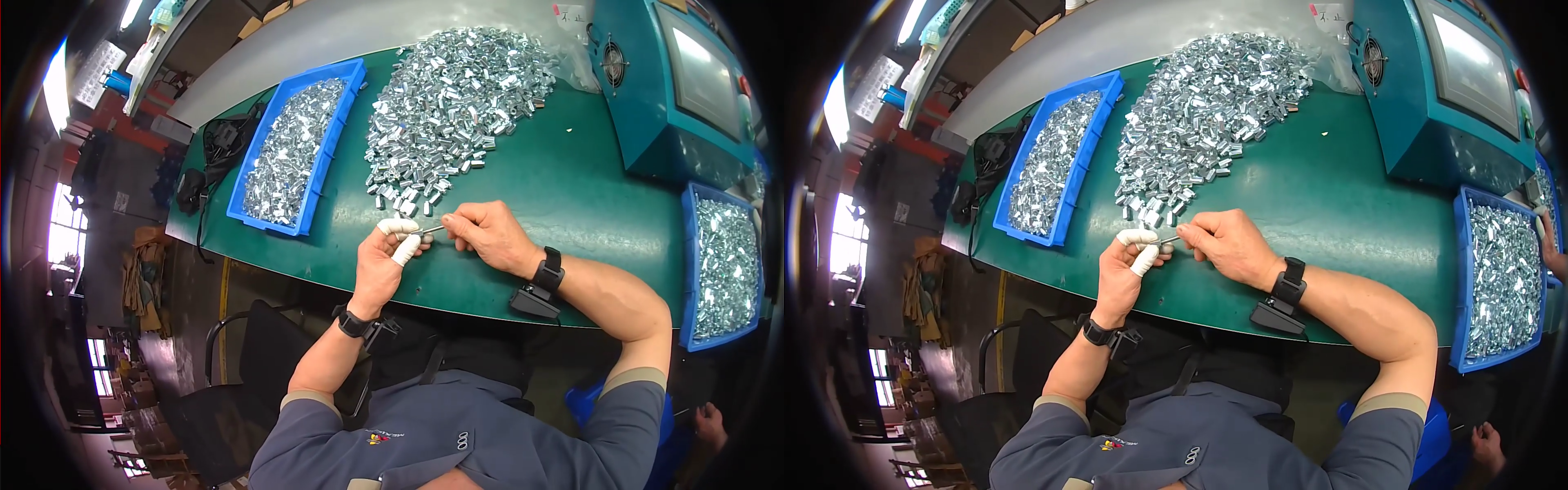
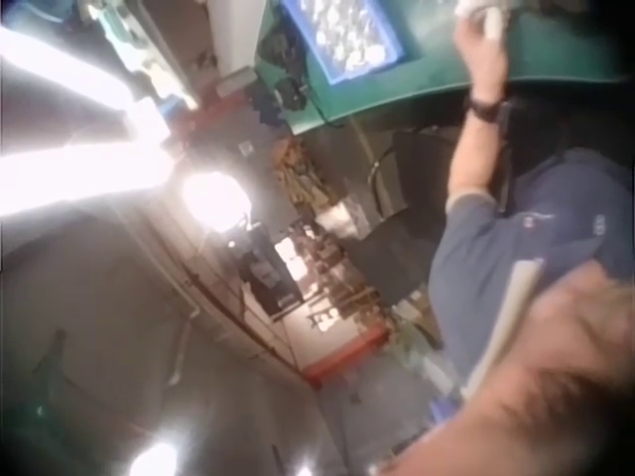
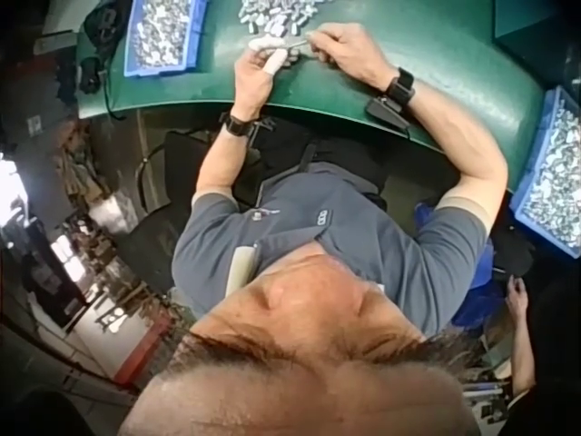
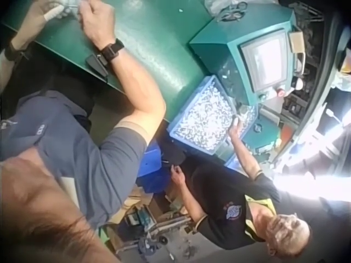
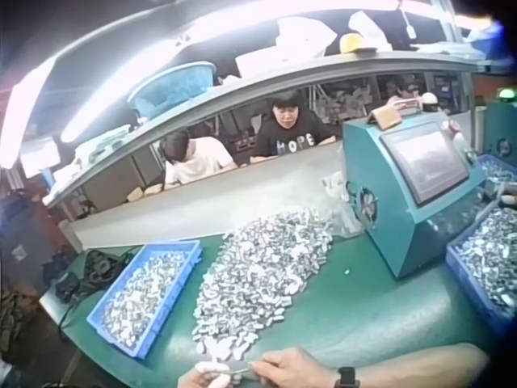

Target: The person picks up a metal part from a pile and slides it onto a metal rod to test the fit. They then remove the part and place it into a blue tray, repeating the process with several more pieces.

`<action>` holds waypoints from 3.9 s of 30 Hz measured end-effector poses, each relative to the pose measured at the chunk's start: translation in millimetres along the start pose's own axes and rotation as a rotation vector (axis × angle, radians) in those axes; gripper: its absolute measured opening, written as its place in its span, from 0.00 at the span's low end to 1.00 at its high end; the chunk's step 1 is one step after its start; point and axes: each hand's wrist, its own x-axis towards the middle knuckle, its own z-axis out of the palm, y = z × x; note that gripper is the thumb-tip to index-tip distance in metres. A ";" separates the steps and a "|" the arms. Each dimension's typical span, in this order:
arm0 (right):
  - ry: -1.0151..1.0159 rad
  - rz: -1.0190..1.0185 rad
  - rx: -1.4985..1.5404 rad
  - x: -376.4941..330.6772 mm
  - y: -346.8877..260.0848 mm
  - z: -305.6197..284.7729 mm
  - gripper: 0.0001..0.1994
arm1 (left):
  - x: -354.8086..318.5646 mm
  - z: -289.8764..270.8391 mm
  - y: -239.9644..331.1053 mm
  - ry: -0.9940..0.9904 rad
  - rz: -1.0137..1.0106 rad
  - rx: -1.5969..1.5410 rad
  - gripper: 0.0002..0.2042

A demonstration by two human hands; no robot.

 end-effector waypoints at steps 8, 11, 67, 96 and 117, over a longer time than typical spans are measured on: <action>-0.100 -0.102 -0.129 -1.5 3.7 4.1 0.22 | -6.6 5.7 -1.4 0.075 0.013 0.128 0.08; -0.071 -0.160 -0.102 0.9 6.3 11.9 0.21 | -9.7 2.5 2.2 0.010 0.056 0.109 0.07; 0.022 -0.051 0.084 14.9 7.8 25.1 0.19 | 25.2 -82.0 20.4 0.074 0.474 1.075 0.11; 0.039 -0.152 -0.073 1.6 5.7 1.9 0.20 | -2.4 -1.3 47.8 -0.052 0.311 0.760 0.07; 0.065 -0.213 -0.178 3.1 11.5 4.8 0.16 | -7.2 7.7 35.8 -0.047 0.290 0.686 0.08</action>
